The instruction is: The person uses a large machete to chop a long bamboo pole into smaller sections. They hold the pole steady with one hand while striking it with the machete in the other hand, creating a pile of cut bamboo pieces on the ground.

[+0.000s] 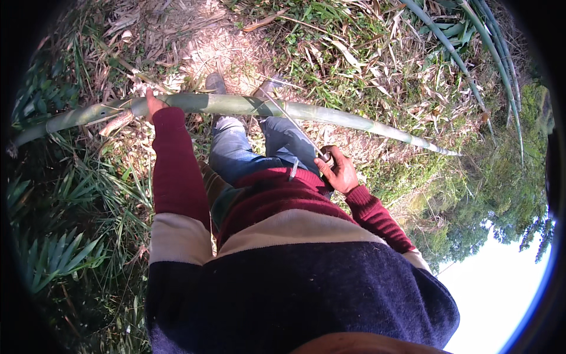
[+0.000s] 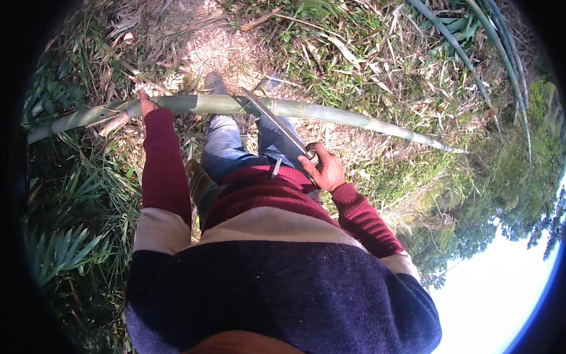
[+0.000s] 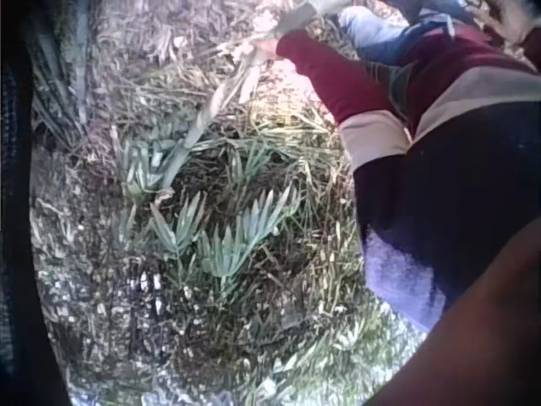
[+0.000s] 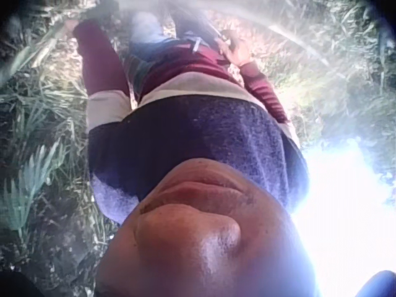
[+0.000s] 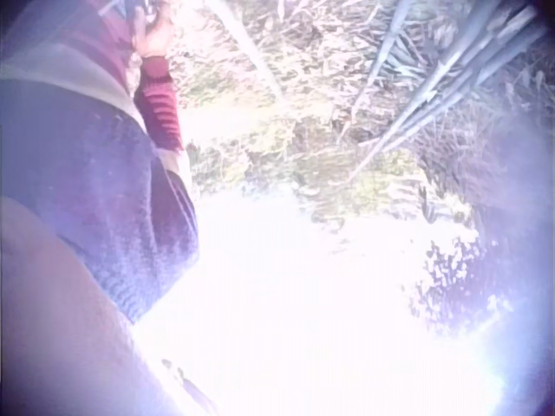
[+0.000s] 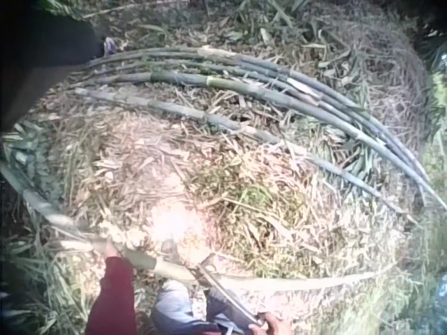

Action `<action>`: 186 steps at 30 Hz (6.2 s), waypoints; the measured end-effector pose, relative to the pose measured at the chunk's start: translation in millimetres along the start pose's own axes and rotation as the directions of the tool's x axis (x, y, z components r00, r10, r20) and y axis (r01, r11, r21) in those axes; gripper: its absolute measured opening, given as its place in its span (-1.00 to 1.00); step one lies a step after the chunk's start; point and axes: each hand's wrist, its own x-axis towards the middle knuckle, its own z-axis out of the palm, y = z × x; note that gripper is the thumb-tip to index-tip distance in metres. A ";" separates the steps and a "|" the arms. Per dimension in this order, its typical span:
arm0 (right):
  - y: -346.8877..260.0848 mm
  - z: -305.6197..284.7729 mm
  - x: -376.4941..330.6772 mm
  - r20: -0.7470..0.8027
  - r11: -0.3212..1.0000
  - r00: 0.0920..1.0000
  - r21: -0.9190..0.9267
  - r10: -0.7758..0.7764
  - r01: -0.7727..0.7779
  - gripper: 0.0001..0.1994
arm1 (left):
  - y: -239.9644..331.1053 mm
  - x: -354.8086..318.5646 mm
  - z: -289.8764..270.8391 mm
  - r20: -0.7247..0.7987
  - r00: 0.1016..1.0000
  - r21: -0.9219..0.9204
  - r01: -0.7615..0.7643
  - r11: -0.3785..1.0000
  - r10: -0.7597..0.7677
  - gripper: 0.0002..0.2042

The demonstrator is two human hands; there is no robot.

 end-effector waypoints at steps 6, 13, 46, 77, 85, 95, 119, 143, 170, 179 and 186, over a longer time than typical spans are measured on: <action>10.8 -17.7 98.6 0.029 0.997 0.997 -0.004 0.077 -0.077 -0.45 | -12.3 64.4 1.3 0.091 0.991 0.084 0.086 0.993 -0.093 -0.50; -9.2 6.2 188.9 0.201 0.969 0.959 -0.104 -0.202 0.226 -0.54 | -30.0 110.9 -46.5 0.344 0.934 -0.045 -0.086 0.995 0.096 -0.77; -28.8 -10.7 157.4 0.085 0.735 0.981 0.651 0.177 -0.189 -0.77 | -33.7 72.5 -79.1 0.598 0.780 -0.331 0.031 0.943 0.184 -0.87; 53.1 90.7 77.4 0.365 -0.099 0.533 0.881 0.764 -0.462 -0.74 | -23.9 118.7 -95.0 0.397 0.915 -0.044 -0.061 0.997 0.074 -0.77; -5.1 70.4 79.1 0.461 0.048 0.683 0.809 0.567 -0.586 -0.73 | -1.5 98.9 -51.3 0.103 0.993 0.308 0.030 0.951 -0.065 -0.57; 11.7 122.4 77.8 0.292 0.368 0.780 0.754 0.553 -0.543 -0.79 | -15.0 86.9 -50.0 0.150 0.989 0.249 -0.050 0.967 0.012 -0.41; 49.1 104.4 75.7 0.322 0.002 0.539 0.858 0.778 -0.514 -0.65 | -20.3 145.2 -51.7 0.267 0.963 0.276 -0.103 0.956 0.027 -0.41; -29.7 109.4 63.1 0.353 0.246 0.737 0.786 0.576 -0.568 -0.76 | 2.2 185.8 -20.4 0.119 0.979 0.594 0.064 0.802 -0.166 -0.45; 88.8 173.9 33.0 0.334 -0.159 0.556 0.927 0.761 -0.340 -0.82 | -12.2 194.1 -136.0 0.624 0.781 0.151 -0.077 0.986 -0.035 -0.76; 113.9 166.7 28.9 0.292 -0.103 0.588 0.937 0.754 -0.334 -0.66 | 25.8 285.7 -146.3 0.892 0.438 0.242 -0.263 0.934 -0.107 -0.70; 115.1 170.5 3.2 0.215 0.390 0.781 0.770 0.587 -0.505 -0.74 | -4.4 241.8 -161.4 0.854 0.515 0.047 -0.225 0.973 0.078 -0.73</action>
